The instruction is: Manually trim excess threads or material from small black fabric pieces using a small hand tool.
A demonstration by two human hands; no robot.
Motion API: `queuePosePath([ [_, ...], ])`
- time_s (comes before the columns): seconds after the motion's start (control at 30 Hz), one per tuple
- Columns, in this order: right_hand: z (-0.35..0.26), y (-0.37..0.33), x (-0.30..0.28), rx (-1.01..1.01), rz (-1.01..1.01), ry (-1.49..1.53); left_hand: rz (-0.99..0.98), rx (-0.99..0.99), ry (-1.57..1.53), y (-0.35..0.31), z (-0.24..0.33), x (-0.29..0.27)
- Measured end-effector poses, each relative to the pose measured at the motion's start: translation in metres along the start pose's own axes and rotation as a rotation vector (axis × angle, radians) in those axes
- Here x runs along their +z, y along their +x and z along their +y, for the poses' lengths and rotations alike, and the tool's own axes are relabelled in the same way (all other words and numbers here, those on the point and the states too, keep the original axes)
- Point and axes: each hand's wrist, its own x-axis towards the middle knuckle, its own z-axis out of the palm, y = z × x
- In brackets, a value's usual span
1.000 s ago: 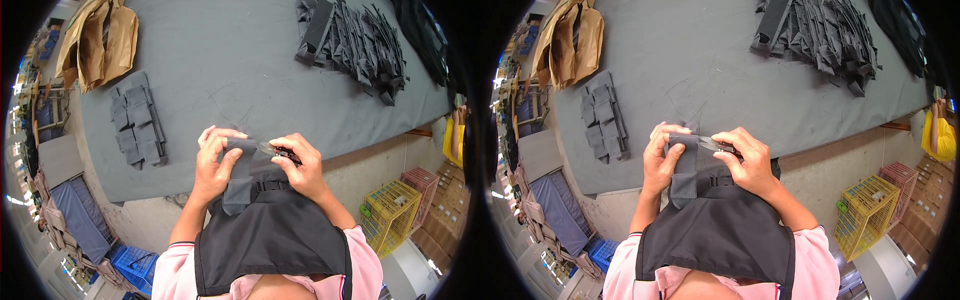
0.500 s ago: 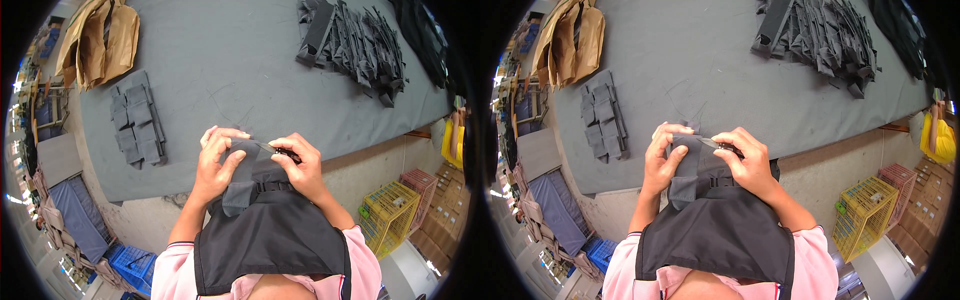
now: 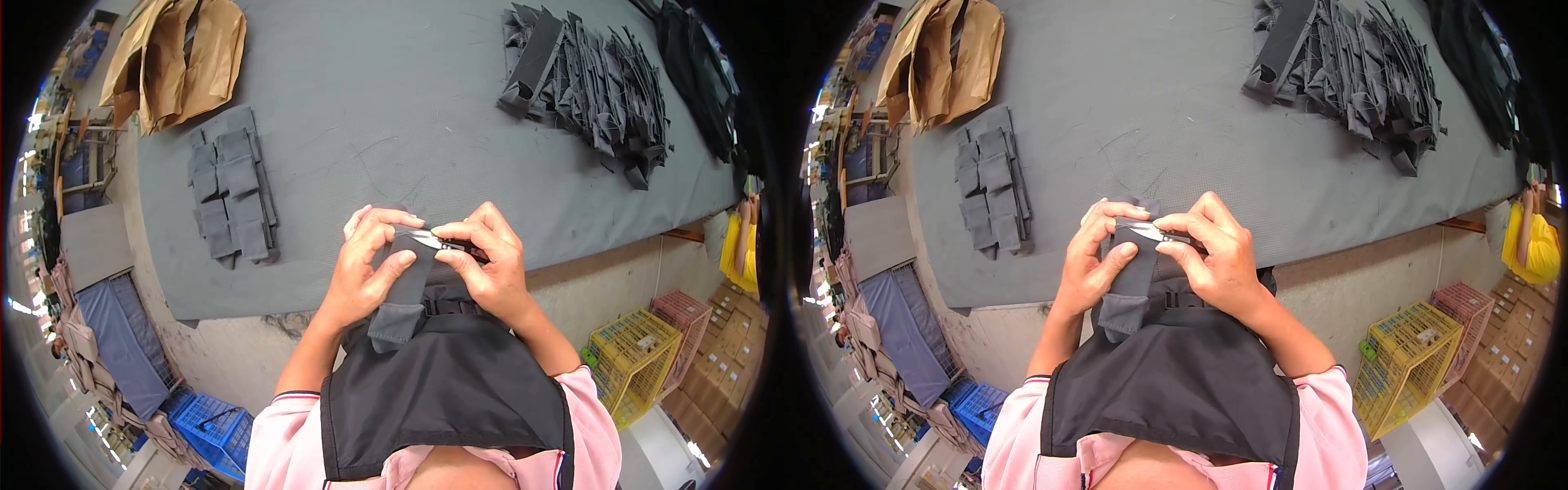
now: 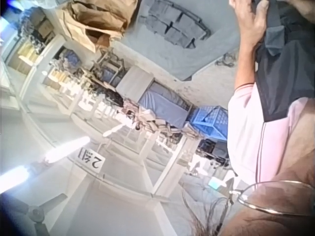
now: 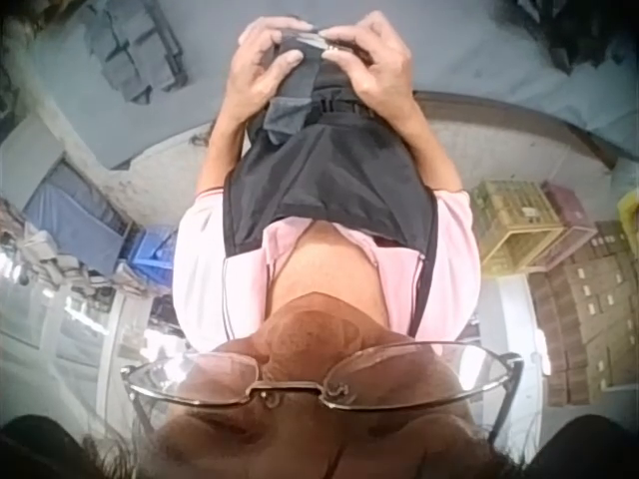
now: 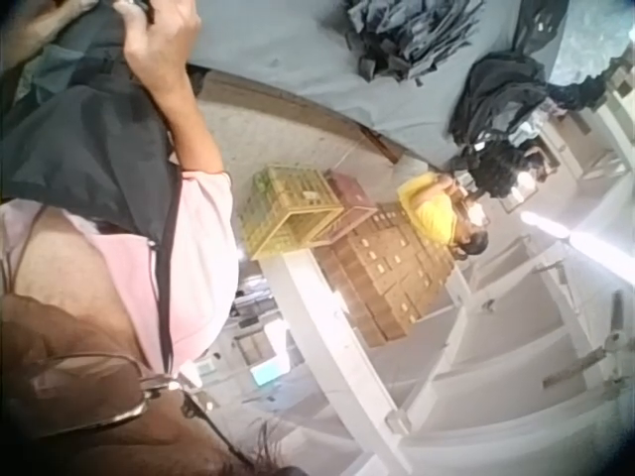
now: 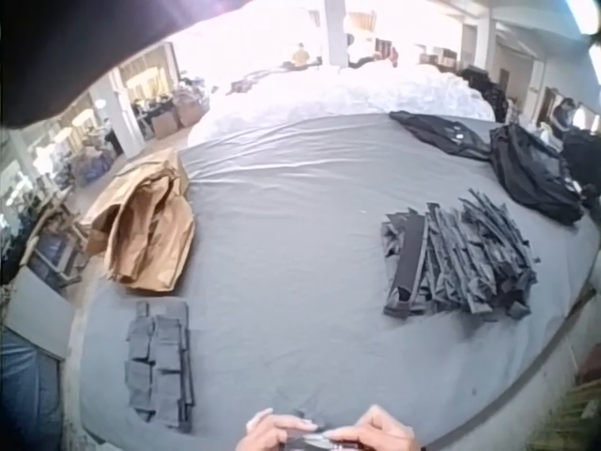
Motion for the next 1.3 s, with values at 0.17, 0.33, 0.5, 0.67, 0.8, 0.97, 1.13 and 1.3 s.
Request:
queuePosePath([
  [0.17, 0.000, -0.005, 0.001, 0.160, 0.087, 0.227, 0.015, 0.019, -0.034, 0.004, 0.002, 0.000],
  [0.33, 0.010, -0.006, 0.001, 0.291, -0.005, 0.304, 0.262, -0.462, -0.555, 0.018, -0.007, 0.006],
  [0.5, -0.030, -0.018, 0.004, -0.304, 0.028, -0.159, 0.361, -0.531, -0.612, 0.038, -0.010, 0.005],
  [0.67, -0.008, -0.003, 0.014, -0.259, 0.086, -0.096, 0.291, -0.450, -0.680, 0.036, -0.015, 0.010],
  [0.8, -0.001, 0.006, 0.007, 0.223, -0.007, 0.334, 0.494, -0.106, -0.407, 0.011, -0.007, 0.014],
  [0.97, -0.005, 0.014, 0.005, 0.468, -0.133, 0.737, 0.181, -0.104, -0.231, 0.009, 0.006, 0.014],
  [1.13, -0.010, 0.010, 0.008, 0.449, 0.042, 0.583, 0.241, -0.383, -0.543, 0.004, 0.008, 0.015],
  [1.3, 0.006, -0.002, -0.010, -0.218, 0.205, -0.279, 0.247, -0.454, -0.646, 0.008, 0.020, 0.016],
])
